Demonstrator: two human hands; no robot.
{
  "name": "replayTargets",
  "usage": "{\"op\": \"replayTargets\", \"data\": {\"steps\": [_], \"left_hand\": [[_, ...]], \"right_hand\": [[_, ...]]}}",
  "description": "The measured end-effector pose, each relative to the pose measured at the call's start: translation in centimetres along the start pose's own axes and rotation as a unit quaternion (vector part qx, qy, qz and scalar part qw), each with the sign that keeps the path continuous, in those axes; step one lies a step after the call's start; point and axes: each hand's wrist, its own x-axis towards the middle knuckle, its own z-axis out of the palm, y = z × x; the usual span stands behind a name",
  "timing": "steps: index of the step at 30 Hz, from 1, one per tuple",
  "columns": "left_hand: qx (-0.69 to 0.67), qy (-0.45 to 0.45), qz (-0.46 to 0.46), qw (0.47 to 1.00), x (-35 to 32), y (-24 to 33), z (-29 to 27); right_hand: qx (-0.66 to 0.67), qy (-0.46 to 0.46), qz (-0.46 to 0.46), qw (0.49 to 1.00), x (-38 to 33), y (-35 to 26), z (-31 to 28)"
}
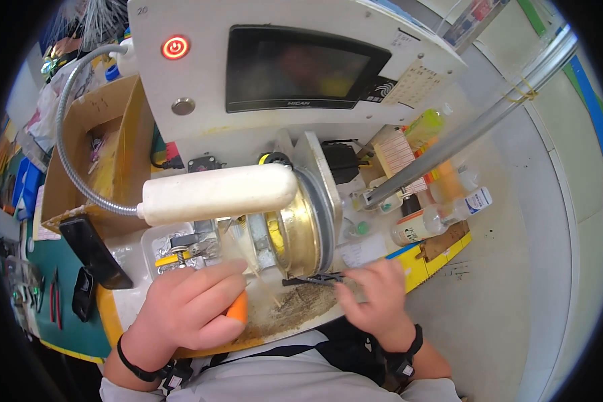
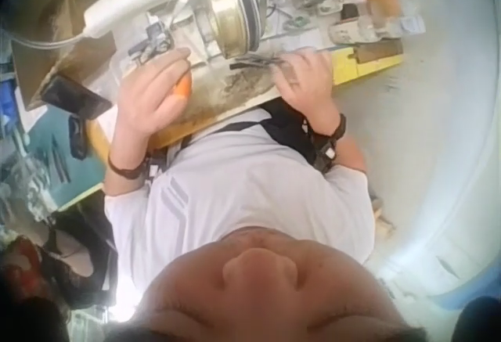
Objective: Operating a specialized machine to wrap and process small industrial components.
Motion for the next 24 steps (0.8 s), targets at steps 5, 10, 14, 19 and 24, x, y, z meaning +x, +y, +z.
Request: {"op": "replayTargets", "data": {"steps": [5, 10, 14, 19, 24], "left_hand": [[-0.003, 0.002, 0.008, 1.000, 0.1, -0.1, -0.4], [-0.008, 0.013, 0.047, 0.999, 0.4, -0.5, -0.5], [-0.009, 0.011, 0.037, 0.999, 0.4, -0.6, -0.4], [-0.007, 0.029, 0.041, 0.999, 0.4, -0.6, -0.2], [-0.011, 0.016, 0.033, 0.999, 0.1, -0.5, -0.3]], "right_hand": [[-0.016, -0.126, 0.067, 0.990, 0.2, -1.0, 2.6], [-0.051, -0.079, 0.073, 0.993, 0.5, -0.7, 2.8], [-0.036, -0.123, 0.027, 0.991, 0.9, -1.7, 2.7], [-0.026, -0.140, 0.036, 0.989, 0.7, -2.1, 3.4], [0.021, -0.169, 0.047, 0.984, 0.7, -2.2, 3.3]]}}
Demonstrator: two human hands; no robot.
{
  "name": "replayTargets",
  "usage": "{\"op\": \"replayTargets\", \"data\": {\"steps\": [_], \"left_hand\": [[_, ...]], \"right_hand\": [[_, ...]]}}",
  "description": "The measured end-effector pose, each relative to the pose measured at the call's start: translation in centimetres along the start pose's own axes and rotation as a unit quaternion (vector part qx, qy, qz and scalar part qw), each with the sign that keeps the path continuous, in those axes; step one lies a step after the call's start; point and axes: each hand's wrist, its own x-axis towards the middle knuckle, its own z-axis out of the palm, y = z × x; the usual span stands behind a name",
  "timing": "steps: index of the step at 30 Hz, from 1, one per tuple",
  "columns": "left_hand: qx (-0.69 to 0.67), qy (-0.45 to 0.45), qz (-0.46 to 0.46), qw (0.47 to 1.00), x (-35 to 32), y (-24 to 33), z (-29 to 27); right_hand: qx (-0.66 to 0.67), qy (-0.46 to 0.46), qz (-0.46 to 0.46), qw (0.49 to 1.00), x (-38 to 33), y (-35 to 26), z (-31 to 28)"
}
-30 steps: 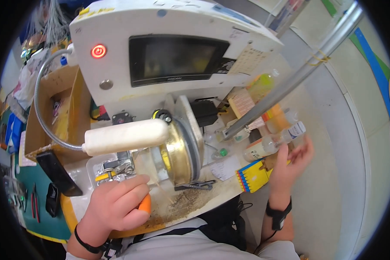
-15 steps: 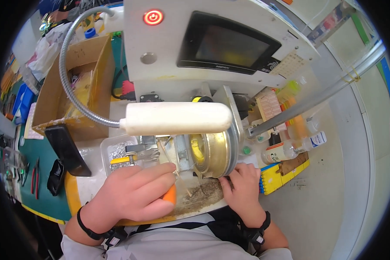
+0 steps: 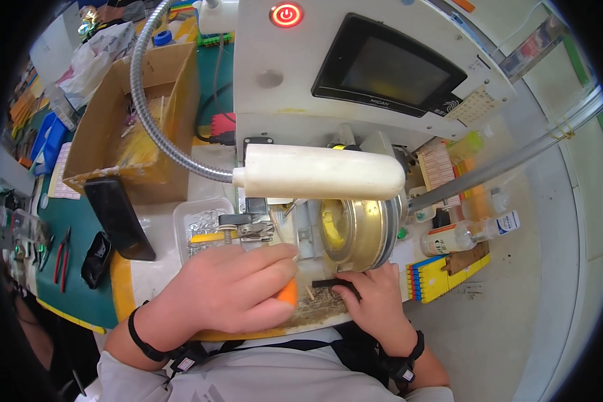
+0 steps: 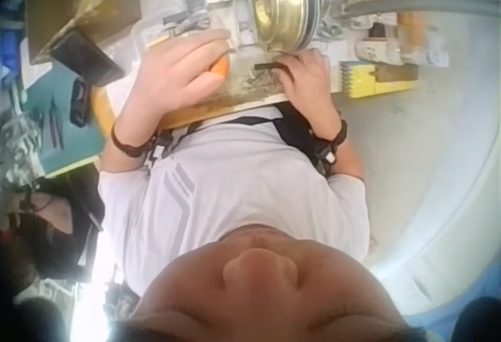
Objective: Operating a specialized machine to wrap and process small industrial components.
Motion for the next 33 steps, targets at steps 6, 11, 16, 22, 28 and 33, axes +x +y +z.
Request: {"op": "replayTargets", "data": {"steps": [6, 11, 16, 22, 28, 33], "left_hand": [[-0.002, -0.010, 0.000, 1.000, 0.0, 0.1, -0.2], [0.001, -0.011, -0.001, 1.000, -0.4, 0.1, 0.0], [0.014, -0.026, 0.011, 1.000, 0.0, 0.1, -0.3], [0.018, -0.028, 0.007, 0.999, -0.2, 0.1, -0.6], [0.020, -0.034, 0.007, 0.999, -0.2, 0.1, -0.6], [0.012, -0.047, -0.001, 0.999, 0.0, 0.2, -0.9]], "right_hand": [[0.121, -0.028, -0.043, 0.991, -0.9, 1.3, 0.8], [0.306, 0.001, 0.012, 0.952, -1.0, 0.4, 0.1], [0.374, 0.180, -0.102, 0.904, 0.1, -0.4, -1.9], [0.569, 0.202, -0.071, 0.794, 2.0, -5.3, -6.1], [0.442, 0.134, 0.006, 0.887, 5.2, -7.4, -7.3], [0.368, 0.099, 0.007, 0.925, 6.3, -8.0, -7.0]]}}
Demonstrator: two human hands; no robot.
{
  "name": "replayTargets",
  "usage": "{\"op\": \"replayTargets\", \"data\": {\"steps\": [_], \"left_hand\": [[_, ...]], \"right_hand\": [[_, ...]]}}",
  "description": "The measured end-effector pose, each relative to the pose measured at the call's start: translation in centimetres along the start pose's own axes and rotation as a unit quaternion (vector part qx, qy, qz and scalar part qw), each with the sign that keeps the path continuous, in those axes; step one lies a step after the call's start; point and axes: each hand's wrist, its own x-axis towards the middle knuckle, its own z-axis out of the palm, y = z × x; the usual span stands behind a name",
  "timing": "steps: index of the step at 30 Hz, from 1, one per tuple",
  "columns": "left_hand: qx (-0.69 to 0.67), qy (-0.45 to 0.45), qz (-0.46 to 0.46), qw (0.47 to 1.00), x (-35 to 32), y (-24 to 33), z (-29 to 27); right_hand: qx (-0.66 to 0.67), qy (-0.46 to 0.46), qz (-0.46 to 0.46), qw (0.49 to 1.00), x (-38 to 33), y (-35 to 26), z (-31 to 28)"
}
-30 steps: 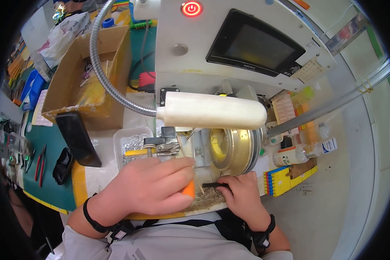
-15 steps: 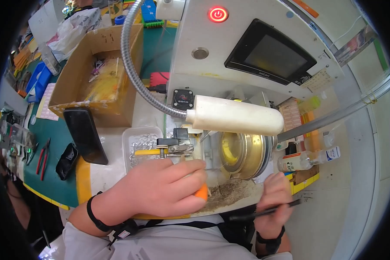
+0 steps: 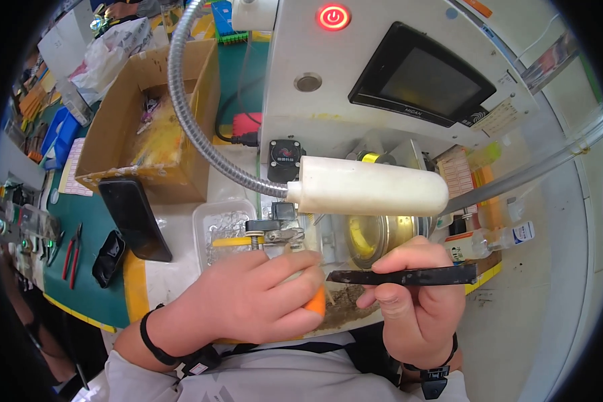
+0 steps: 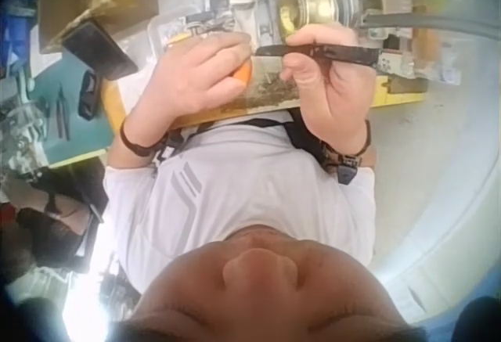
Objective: Operating a specialized machine to wrap and process small industrial components.
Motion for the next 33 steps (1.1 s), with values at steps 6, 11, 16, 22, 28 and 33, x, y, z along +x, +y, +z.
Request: {"op": "replayTargets", "data": {"steps": [6, 11, 16, 22, 28, 33], "left_hand": [[-0.011, -0.001, -0.012, 1.000, 0.1, 0.0, 0.0], [-0.017, 0.008, -0.017, 1.000, 0.0, 0.1, 0.2], [-0.012, 0.011, -0.013, 1.000, 0.0, 0.1, 0.2], [-0.006, 0.015, -0.008, 1.000, 0.1, 0.1, 0.1], [-0.008, 0.021, -0.012, 1.000, 0.0, 0.2, 0.4], [0.018, 0.035, -0.014, 0.999, 0.0, 0.3, 0.7]], "right_hand": [[-0.051, 0.013, -0.027, 0.998, 0.4, -0.1, 0.7], [-0.071, -0.018, -0.065, 0.995, 0.9, 0.1, 0.6], [-0.070, -0.015, -0.066, 0.995, 0.8, 0.2, 0.5], [-0.084, -0.019, -0.109, 0.990, 0.8, 0.6, 0.4], [-0.081, -0.026, -0.143, 0.986, 0.8, 1.1, 0.6], [-0.072, -0.013, -0.154, 0.985, 0.7, 1.5, 0.9]]}}
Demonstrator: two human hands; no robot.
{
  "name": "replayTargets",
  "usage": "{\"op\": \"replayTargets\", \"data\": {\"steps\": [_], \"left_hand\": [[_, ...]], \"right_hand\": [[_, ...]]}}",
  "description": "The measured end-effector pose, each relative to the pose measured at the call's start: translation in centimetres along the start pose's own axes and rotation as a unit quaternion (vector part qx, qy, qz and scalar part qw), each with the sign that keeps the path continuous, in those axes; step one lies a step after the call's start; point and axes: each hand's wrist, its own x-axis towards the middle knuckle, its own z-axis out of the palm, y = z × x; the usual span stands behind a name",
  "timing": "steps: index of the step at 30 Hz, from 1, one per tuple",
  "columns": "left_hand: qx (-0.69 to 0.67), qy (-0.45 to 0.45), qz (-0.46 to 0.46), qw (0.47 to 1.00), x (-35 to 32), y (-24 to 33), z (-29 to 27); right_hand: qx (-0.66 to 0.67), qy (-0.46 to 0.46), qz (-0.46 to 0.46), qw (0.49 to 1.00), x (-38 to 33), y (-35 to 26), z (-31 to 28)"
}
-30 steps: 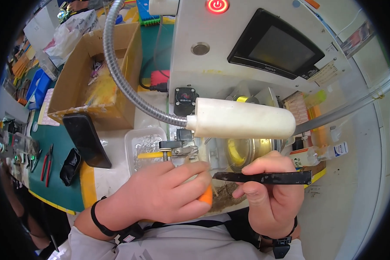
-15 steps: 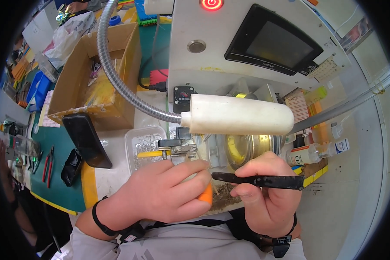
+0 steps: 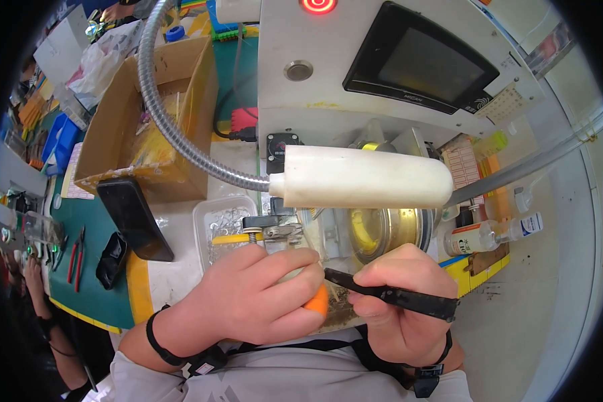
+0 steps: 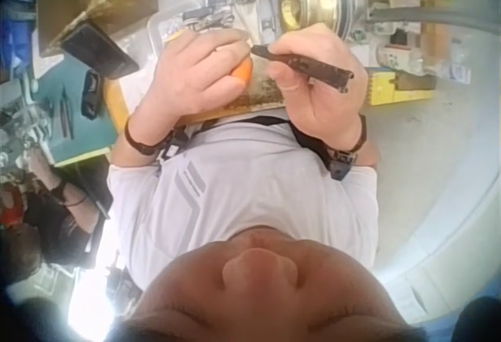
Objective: Operating a specialized machine to wrap and process small industrial components.
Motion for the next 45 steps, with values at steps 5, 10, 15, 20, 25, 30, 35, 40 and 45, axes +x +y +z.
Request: {"op": "replayTargets", "data": {"steps": [5, 10, 15, 20, 25, 30, 35, 40, 45], "left_hand": [[0.023, -0.002, -0.001, 1.000, -0.1, 0.0, 0.2], [0.044, 0.010, -0.031, 0.998, -0.6, 0.7, 0.4], [0.024, 0.042, -0.040, 0.998, -0.6, 0.3, 0.6], [0.038, 0.045, -0.053, 0.997, -1.5, -0.4, 0.5], [0.024, 0.056, -0.061, 0.996, -0.2, -0.1, 0.9], [0.054, 0.081, -0.082, 0.992, -0.1, 0.1, 1.2], [0.143, 0.058, -0.158, 0.975, 2.3, 1.2, 0.9], [0.132, -0.033, -0.198, 0.971, 6.1, 1.3, 1.7], [0.138, -0.032, -0.203, 0.969, 7.2, 1.0, 2.9]], "right_hand": [[-0.010, 0.011, -0.006, 1.000, -0.1, 0.2, 0.4], [-0.019, 0.006, 0.007, 1.000, -0.5, 0.0, 0.4], [0.213, 0.244, -0.082, 0.943, -2.0, 1.1, 1.7], [0.103, 0.092, -0.087, 0.987, -5.3, 4.2, -3.4], [-0.166, -0.095, 0.012, 0.981, -10.0, 7.4, -3.3], [-0.206, -0.018, 0.038, 0.978, -9.7, 7.7, -4.0], [-0.028, 0.054, 0.129, 0.990, -4.3, 5.2, -5.8], [0.043, -0.066, 0.211, 0.974, -0.5, 7.1, -6.3], [0.071, -0.119, 0.210, 0.968, 1.7, 8.4, -4.7]]}}
